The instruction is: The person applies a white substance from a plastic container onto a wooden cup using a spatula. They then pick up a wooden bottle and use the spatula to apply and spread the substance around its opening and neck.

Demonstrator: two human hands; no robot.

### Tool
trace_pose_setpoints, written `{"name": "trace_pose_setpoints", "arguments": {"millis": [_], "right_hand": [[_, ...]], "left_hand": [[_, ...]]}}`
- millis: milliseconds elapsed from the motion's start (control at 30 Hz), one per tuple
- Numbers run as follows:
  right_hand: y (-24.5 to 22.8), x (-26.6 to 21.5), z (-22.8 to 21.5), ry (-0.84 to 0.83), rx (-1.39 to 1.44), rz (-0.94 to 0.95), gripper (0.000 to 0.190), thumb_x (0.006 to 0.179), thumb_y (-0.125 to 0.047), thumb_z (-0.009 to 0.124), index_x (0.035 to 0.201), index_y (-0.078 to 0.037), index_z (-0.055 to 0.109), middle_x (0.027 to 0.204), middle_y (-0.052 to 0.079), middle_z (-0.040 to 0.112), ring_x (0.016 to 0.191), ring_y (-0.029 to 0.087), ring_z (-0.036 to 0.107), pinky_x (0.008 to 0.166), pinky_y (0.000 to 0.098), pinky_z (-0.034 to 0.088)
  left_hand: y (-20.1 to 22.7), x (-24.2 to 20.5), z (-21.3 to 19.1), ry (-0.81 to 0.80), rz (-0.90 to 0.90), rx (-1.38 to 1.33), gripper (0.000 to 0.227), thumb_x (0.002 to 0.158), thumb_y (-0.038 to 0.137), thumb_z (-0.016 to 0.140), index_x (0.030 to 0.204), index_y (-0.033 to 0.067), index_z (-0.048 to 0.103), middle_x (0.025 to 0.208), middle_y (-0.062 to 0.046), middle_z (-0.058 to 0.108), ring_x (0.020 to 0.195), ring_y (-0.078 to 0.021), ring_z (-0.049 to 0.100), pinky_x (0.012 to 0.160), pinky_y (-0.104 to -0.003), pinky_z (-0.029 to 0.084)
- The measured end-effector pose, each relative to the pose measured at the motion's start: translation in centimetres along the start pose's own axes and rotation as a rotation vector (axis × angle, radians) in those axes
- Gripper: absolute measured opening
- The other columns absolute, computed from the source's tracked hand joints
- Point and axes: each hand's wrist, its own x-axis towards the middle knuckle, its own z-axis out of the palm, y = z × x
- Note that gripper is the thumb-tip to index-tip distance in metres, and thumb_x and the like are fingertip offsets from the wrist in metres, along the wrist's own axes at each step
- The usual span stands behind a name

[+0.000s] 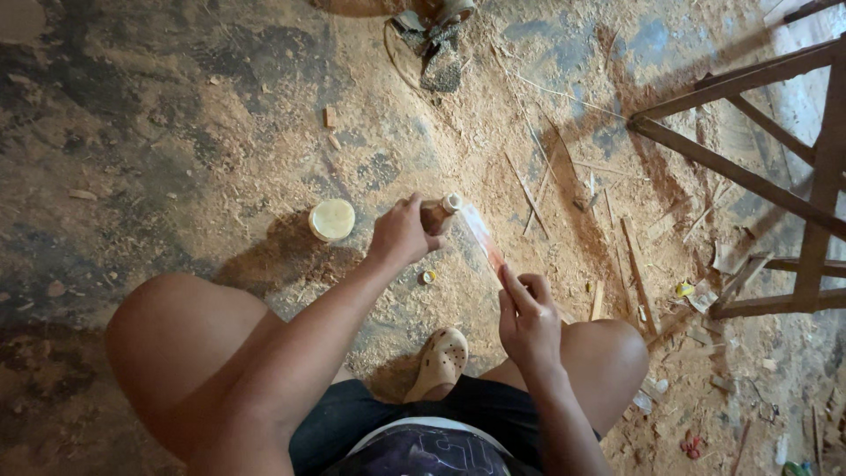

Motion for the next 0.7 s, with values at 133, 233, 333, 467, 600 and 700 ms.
{"name": "trace_pose_setpoints", "arguments": {"millis": [133, 233, 333, 467, 600, 700], "right_hand": [[-0.1, 0.7, 1.2, 0.036, 0.015, -0.033, 0.031, 0.094, -0.007, 0.069, 0.125, -0.006, 0.074, 0.097, 0.012, 0.064, 0.078, 0.025, 0.066, 0.068, 0.0369, 0.055], [-0.1, -0.1, 2.3, 0.006, 0.038, -0.017, 0.032, 0.092, -0.006, 0.070, 0.124, -0.004, 0.073, 0.098, 0.015, 0.065, 0.078, 0.026, 0.066, 0.067, 0.0381, 0.055], [0.8, -1.2, 2.3, -0.126, 0.050, 0.115, 0.031, 0.093, -0.007, 0.069, 0.124, -0.006, 0.072, 0.098, 0.013, 0.067, 0.075, 0.024, 0.067, 0.062, 0.0355, 0.057], [3.8, -0.5, 0.7, -0.002, 0.117, -0.013, 0.030, 0.092, 0.000, 0.068, 0.120, -0.006, 0.075, 0.095, 0.015, 0.066, 0.079, 0.026, 0.066, 0.068, 0.0371, 0.054], [5.5, 2.2, -0.1, -0.042, 0.224, 0.026, 0.032, 0.095, -0.002, 0.066, 0.127, -0.003, 0.071, 0.100, 0.017, 0.066, 0.079, 0.026, 0.065, 0.070, 0.0364, 0.052], [5.7, 4.5, 1.3, -0.063, 0.261, 0.067, 0.031, 0.097, -0.006, 0.066, 0.127, -0.004, 0.071, 0.101, 0.017, 0.066, 0.077, 0.026, 0.064, 0.070, 0.0366, 0.051]], "left_hand": [[0.8, -0.5, -0.3, -0.055, -0.010, -0.026, 0.098, 0.069, 0.046, 0.092, 0.145, 0.0050, 0.044, 0.130, -0.017, 0.063, 0.114, -0.0303, 0.067, 0.100, -0.044, 0.055], [0.9, -0.5, -0.4, -0.055, -0.028, -0.057, 0.088, 0.070, 0.044, 0.091, 0.139, 0.0082, 0.051, 0.128, -0.015, 0.066, 0.113, -0.0290, 0.068, 0.100, -0.043, 0.056], [-0.2, -0.4, 0.9, -0.054, -0.028, -0.132, 0.086, 0.069, 0.039, 0.089, 0.141, 0.0125, 0.051, 0.128, -0.012, 0.066, 0.114, -0.0276, 0.069, 0.096, -0.042, 0.060], [-3.4, 0.9, 3.5, 0.094, 0.100, -0.044, 0.089, 0.069, 0.039, 0.094, 0.141, 0.0133, 0.049, 0.136, -0.015, 0.058, 0.123, -0.0343, 0.059, 0.102, -0.047, 0.053], [-6.3, 0.8, 5.5, 0.116, 0.086, -0.070, 0.094, 0.071, 0.044, 0.091, 0.147, 0.0155, 0.044, 0.145, -0.015, 0.050, 0.128, -0.0368, 0.055, 0.105, -0.050, 0.048], [-7.5, 1.2, 5.9, 0.036, 0.022, -0.020, 0.100, 0.071, 0.048, 0.090, 0.152, 0.0176, 0.038, 0.150, -0.014, 0.046, 0.130, -0.0361, 0.054, 0.107, -0.049, 0.047]]}}
